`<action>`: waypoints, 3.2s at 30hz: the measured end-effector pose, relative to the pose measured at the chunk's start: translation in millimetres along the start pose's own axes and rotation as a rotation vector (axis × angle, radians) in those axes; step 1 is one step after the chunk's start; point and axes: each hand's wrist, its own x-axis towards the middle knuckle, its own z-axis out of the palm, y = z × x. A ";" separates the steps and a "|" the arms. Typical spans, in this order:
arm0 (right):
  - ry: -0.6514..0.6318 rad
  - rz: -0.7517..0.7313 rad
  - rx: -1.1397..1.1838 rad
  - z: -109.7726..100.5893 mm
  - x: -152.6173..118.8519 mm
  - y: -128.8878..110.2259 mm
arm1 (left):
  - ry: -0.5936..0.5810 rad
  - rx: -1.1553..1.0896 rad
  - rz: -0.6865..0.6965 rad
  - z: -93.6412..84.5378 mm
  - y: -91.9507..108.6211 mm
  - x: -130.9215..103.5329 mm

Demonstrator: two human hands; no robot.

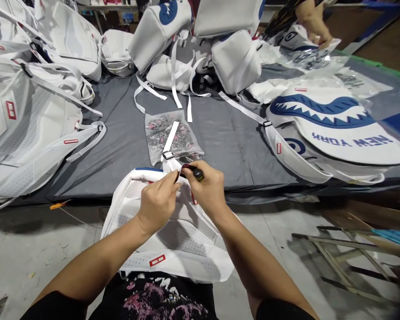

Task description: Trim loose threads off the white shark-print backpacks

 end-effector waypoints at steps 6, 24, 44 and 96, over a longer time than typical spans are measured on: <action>-0.166 0.163 0.171 -29.8 0.9 8.1 | -0.125 -0.524 -0.588 -10.9 -6.2 13.6; -0.159 0.440 -0.168 -8.1 55.1 87.9 | -0.054 -0.363 -0.560 -30.2 -32.6 -10.7; -0.868 -0.153 -0.463 27.4 -5.8 -21.7 | -0.299 0.257 -0.385 -88.0 -86.5 -108.0; -1.240 -0.314 -0.876 60.4 -12.5 -23.2 | -0.390 0.138 -0.781 -72.9 -135.8 -128.1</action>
